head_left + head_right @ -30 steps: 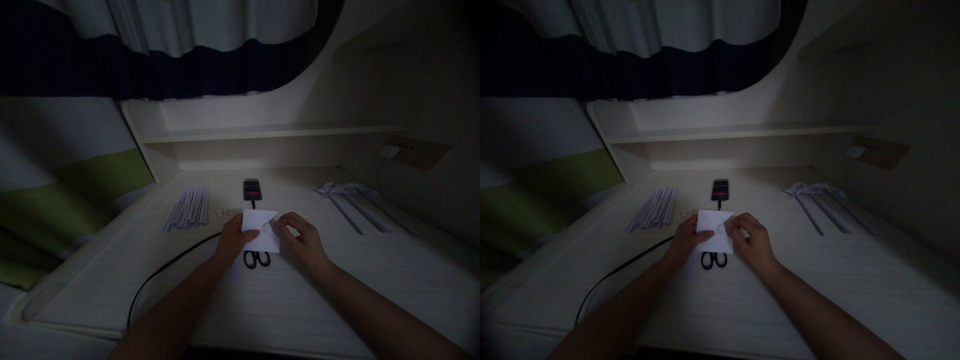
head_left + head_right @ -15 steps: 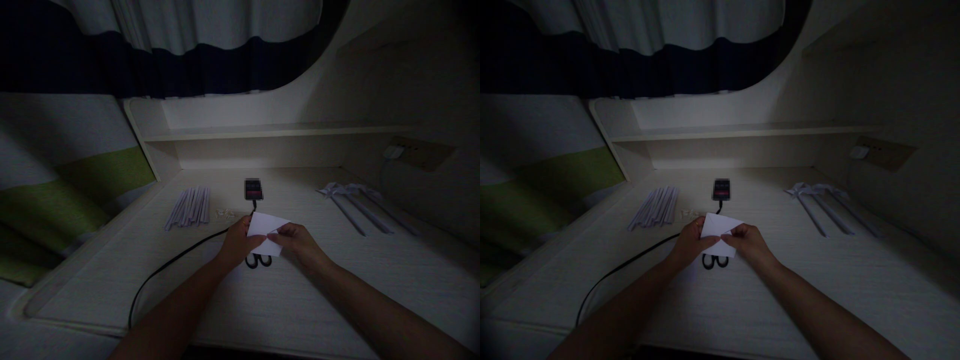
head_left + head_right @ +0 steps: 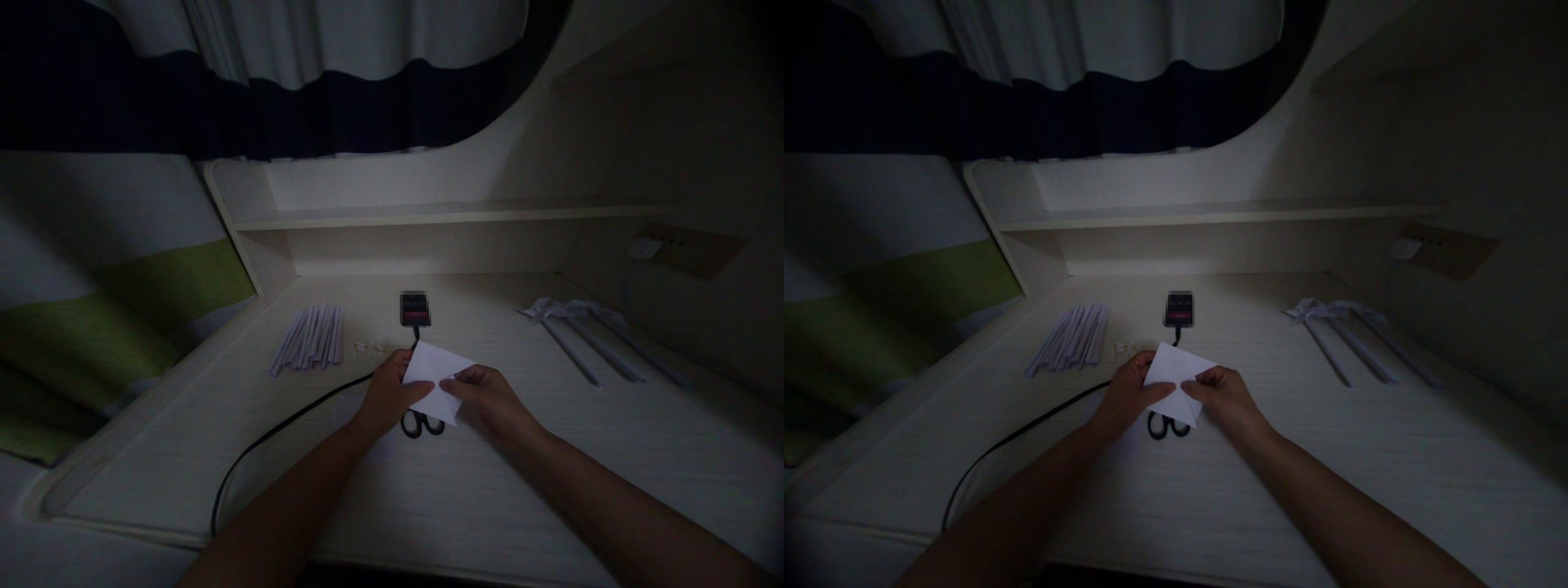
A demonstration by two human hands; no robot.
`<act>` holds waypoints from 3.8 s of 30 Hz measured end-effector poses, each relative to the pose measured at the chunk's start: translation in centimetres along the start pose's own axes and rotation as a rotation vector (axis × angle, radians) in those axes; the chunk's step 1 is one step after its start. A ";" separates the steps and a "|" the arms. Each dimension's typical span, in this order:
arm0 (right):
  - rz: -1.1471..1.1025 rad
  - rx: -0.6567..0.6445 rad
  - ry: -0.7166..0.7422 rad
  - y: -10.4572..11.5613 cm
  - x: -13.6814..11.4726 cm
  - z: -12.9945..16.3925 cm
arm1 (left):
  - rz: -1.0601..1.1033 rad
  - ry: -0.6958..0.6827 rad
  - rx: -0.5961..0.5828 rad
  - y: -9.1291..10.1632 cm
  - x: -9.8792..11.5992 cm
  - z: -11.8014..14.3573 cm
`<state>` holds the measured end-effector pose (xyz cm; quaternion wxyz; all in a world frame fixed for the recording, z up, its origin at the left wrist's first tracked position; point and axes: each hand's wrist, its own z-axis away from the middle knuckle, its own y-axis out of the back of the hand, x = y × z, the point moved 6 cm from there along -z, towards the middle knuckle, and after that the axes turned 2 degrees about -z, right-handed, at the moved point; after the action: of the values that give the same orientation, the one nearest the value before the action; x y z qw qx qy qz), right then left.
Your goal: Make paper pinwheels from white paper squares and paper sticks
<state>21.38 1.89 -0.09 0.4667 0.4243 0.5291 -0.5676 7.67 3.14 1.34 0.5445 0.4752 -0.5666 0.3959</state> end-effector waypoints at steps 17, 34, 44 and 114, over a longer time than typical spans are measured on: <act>-0.116 0.006 0.011 -0.3 0.0 0.3 | 0.168 0.070 0.069 -0.5 -0.6 0.2; -0.027 0.007 0.105 1.0 -2.7 -0.3 | 0.119 0.175 -0.128 -0.5 -0.5 0.2; 0.619 -0.059 0.798 -0.1 -5.5 1.8 | 0.132 0.225 -0.223 -0.6 -1.0 0.1; 0.124 -0.390 -0.046 -1.6 1.0 -0.3 | -0.261 0.039 -0.165 -0.3 -0.7 0.2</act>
<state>19.65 2.13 -0.75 0.5861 0.3443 0.5911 -0.4342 7.85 2.99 0.61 0.6394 0.4907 -0.5201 0.2826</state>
